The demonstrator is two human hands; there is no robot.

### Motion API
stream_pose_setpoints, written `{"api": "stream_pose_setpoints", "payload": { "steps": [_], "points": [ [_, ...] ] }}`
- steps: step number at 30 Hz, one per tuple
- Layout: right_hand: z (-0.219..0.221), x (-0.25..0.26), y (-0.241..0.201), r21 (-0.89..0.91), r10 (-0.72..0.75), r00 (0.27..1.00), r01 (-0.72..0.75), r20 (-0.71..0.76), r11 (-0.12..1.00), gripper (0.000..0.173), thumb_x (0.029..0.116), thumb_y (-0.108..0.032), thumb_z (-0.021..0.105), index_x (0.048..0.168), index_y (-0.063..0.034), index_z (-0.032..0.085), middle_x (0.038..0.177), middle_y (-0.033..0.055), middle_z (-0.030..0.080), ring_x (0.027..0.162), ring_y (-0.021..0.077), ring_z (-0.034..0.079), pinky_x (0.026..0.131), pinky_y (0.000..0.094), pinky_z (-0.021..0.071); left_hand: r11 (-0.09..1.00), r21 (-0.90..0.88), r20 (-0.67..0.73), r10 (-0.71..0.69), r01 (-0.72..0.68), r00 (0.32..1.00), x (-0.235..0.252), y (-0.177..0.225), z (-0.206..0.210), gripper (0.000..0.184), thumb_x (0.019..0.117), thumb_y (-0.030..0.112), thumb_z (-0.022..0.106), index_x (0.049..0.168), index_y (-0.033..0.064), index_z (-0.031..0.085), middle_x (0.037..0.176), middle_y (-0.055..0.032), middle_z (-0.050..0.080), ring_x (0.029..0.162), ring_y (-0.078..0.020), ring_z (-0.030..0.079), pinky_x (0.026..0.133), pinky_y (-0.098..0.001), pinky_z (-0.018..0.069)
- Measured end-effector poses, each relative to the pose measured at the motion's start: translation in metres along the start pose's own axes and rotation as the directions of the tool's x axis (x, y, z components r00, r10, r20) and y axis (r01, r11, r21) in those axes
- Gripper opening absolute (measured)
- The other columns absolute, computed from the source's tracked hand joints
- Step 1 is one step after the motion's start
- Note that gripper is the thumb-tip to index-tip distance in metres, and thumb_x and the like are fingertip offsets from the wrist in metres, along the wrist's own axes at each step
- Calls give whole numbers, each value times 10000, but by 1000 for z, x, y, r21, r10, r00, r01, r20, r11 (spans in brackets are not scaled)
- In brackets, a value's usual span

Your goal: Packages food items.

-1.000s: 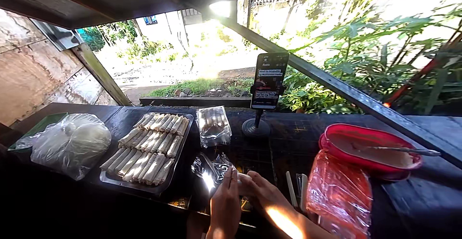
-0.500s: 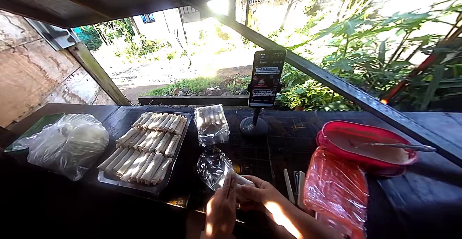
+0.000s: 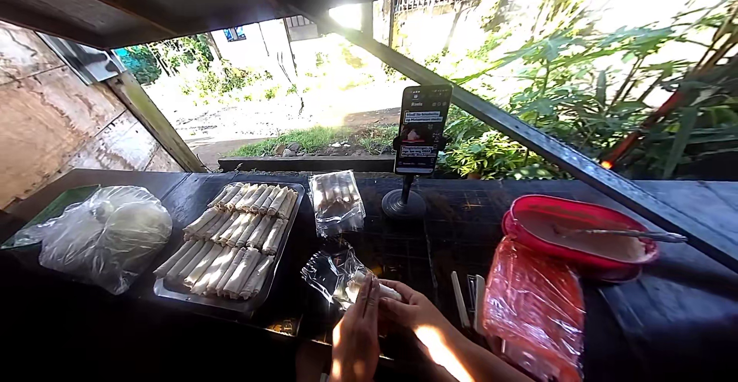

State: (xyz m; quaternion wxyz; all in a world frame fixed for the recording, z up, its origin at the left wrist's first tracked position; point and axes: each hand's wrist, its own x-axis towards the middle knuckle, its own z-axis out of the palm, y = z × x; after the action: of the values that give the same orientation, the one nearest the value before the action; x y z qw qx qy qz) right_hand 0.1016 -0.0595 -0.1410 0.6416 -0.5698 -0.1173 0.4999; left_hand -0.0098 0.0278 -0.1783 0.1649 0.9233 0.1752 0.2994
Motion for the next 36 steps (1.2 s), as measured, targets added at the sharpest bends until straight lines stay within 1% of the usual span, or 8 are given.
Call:
{"api": "stream_pose_setpoints", "payload": {
  "steps": [8,13,16,18,23,28,33,36],
  "points": [
    [-12,4,4,-138,-20,973,53,231,989,678,873,43,575,1514,-47,373,1290,101,649,1082,125,686,947,302,573,974,-141,136,-156,175,978,1,4,-12,590,819,-129,604,1402,-41,591,1458,-190,585,1072,-340,737,784,-469,616],
    [-7,-2,8,-410,-161,966,233,203,882,598,964,-43,628,1523,8,422,1491,194,482,1248,155,595,1049,271,500,958,-112,312,-218,263,925,14,11,-26,603,868,-121,568,1464,-46,517,1550,-198,483,1198,-362,677,879,-485,590],
    [0,-1,7,-213,-143,984,163,106,963,485,933,17,642,1403,26,519,1233,87,679,1057,61,678,936,217,554,996,-41,144,-68,74,987,10,15,-14,495,851,-110,613,1337,-28,652,1430,-152,620,979,-301,765,708,-433,625],
    [1,0,2,-68,-70,996,74,53,995,436,931,49,639,1355,8,546,1110,75,719,958,80,707,872,243,584,997,-69,157,-26,38,987,9,15,-13,556,795,-137,643,1341,-28,650,1440,-152,611,1014,-295,759,736,-426,627],
    [0,-3,0,160,47,997,-56,54,986,468,986,86,512,1439,-17,456,1112,79,677,904,118,703,829,282,596,994,-109,135,-14,29,991,4,10,-13,603,760,-154,655,1354,-55,629,1428,-175,615,1036,-312,753,765,-435,623],
    [6,-4,5,354,-57,976,-22,209,935,449,954,100,368,1367,-50,458,1108,19,692,961,53,684,857,244,574,998,-14,29,60,-59,998,3,15,-9,475,839,-74,597,1306,-27,677,1371,-128,667,959,-243,769,724,-364,623],
    [16,-4,8,184,-84,996,77,30,980,266,1037,18,359,1176,-38,579,941,-9,699,879,22,675,823,215,568,999,-30,24,46,-45,999,-6,23,-8,449,895,-71,542,1317,-3,679,1372,-109,670,1023,-215,757,801,-328,617],
    [21,2,-2,40,95,994,-93,-49,995,226,1090,-18,345,1149,6,562,896,11,609,803,23,593,765,186,508,998,-65,46,23,-20,999,-10,30,-4,437,907,-68,540,1330,-44,649,1385,-139,655,1134,-226,722,886,-327,597]
  ]
}}
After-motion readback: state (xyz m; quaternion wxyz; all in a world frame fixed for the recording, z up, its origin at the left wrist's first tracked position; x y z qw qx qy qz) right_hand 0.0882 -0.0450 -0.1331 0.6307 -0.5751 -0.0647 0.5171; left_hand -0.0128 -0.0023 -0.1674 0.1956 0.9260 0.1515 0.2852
